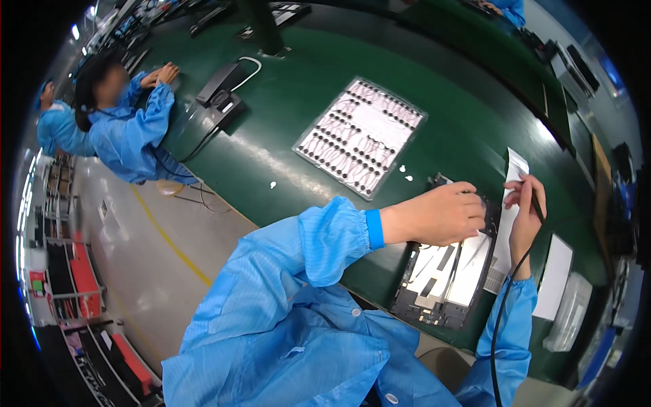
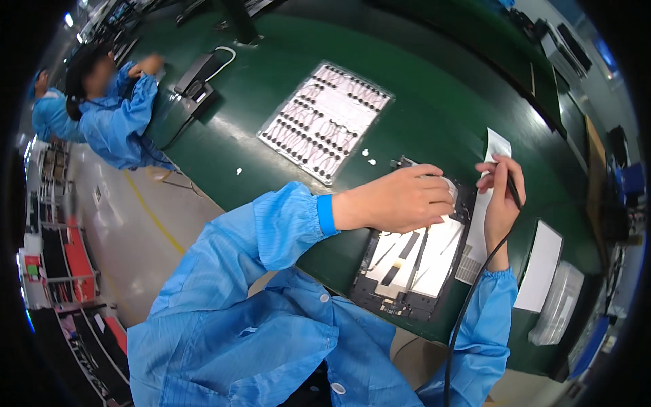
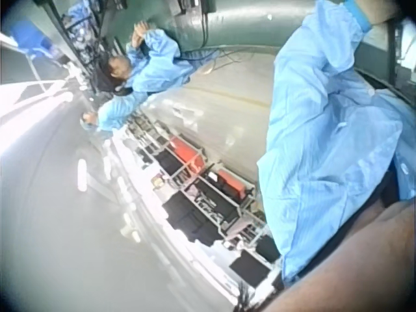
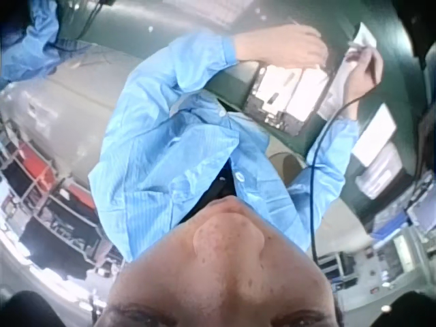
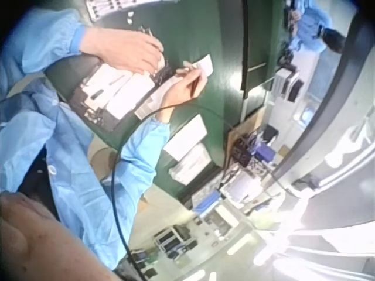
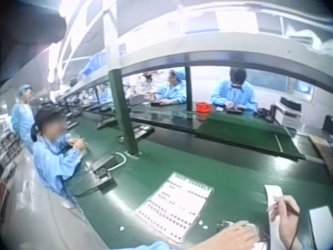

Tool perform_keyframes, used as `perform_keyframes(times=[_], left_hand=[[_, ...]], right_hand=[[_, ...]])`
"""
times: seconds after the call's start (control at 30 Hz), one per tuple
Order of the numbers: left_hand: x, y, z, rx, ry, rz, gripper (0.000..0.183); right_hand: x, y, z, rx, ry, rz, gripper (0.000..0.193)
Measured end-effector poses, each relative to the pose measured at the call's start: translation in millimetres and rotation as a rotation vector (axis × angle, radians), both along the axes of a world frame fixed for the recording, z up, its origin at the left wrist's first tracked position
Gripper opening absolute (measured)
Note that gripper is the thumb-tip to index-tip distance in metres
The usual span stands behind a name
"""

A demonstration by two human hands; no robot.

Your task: Assembling electronic components into a tablet housing on a factory production line.

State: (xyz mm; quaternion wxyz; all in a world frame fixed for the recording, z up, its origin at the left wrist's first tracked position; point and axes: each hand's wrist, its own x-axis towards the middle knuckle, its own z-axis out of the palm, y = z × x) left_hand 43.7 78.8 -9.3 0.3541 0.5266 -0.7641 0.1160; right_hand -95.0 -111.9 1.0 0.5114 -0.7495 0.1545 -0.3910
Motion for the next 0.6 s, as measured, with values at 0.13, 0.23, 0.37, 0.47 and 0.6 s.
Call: perform_keyframes(times=[0.13, 0.23, 0.37, 0.47, 0.6], left_hand=[[8, 19, 22, -0.101, -0.01, -0.014, 0.021], [24, 31, 26, -0.336, -0.083, -0.07, 0.035], [49, 40, 13, -0.307, 0.026, -0.041, 0.036], [52, 43, 11, -0.336, 0.013, -0.083, 0.036], [45, 41, 1, -0.394, -0.004, -0.083, 0.036]], right_hand=[[88, 41, 41, -0.152, 0.204, 0.29, 0.017], [159, 60, 40, -0.59, 0.211, 0.365, 0.018], [230, 60, 30, -0.711, 0.241, 0.408, 0.031], [258, 62, 23, -0.789, 0.136, 0.486, 0.033], [264, 63, 15, -0.97, 0.13, 0.519, 0.023]])
